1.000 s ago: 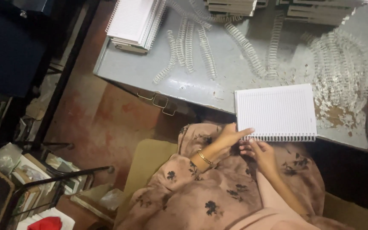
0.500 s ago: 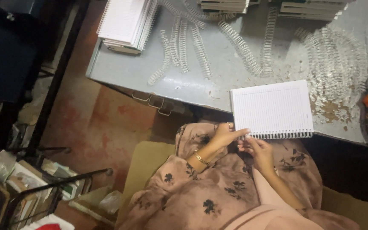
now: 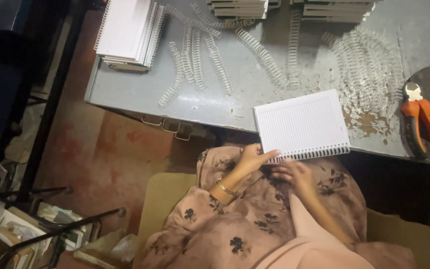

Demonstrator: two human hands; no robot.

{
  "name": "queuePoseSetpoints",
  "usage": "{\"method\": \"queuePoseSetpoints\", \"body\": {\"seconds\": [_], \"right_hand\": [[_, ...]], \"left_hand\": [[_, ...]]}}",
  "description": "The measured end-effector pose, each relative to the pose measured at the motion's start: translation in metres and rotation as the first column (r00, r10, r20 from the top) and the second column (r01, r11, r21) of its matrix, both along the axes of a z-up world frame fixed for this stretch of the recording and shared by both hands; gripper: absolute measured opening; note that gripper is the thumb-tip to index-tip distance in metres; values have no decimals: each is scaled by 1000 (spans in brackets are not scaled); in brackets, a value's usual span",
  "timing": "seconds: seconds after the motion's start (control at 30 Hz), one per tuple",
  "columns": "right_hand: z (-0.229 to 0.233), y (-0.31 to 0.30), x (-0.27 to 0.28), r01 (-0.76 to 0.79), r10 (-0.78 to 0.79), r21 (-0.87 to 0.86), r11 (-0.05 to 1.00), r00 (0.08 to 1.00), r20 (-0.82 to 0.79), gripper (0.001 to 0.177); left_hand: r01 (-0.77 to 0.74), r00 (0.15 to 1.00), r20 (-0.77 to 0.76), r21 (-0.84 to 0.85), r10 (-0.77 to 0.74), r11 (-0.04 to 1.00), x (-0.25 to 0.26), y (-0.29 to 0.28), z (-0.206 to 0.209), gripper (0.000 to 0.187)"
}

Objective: The person sits with a notebook on their lap and inserts a metal spiral binding into the holes along the edge. They use pliers to cut the excess length of the spiral and then place the finished notebook onto a stack on the table.

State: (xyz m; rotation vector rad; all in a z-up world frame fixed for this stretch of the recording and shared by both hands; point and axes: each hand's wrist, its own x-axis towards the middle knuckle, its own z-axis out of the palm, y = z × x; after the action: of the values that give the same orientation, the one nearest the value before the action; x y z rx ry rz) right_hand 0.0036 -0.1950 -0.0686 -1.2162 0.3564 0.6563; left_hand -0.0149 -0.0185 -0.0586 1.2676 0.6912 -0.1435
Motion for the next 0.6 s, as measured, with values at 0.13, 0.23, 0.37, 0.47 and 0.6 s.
{"method": "queuePoseSetpoints", "body": {"seconds": [0.13,0.23,0.37,0.47,0.6], "right_hand": [[-29,-46,31,120,-123,42,992,990,72,29],[-28,-76,49,223,-226,37,974,966,124,29],[-28,-77,59,252,-262,87,964,957,126,25],[-33,-76,61,270,-277,73,960,953,124,20],[-55,-80,73,252,-255,38,967,957,139,23]], "left_hand": [[52,999,-6,113,-51,992,-8,8,33,63],[146,987,-19,503,-158,852,-29,15,76,60],[-84,780,294,924,-552,373,-38,58,57,95],[-1,653,-20,1000,-757,-28,-26,60,48,113],[-42,604,-18,998,-797,-55,-12,52,13,125]]}}
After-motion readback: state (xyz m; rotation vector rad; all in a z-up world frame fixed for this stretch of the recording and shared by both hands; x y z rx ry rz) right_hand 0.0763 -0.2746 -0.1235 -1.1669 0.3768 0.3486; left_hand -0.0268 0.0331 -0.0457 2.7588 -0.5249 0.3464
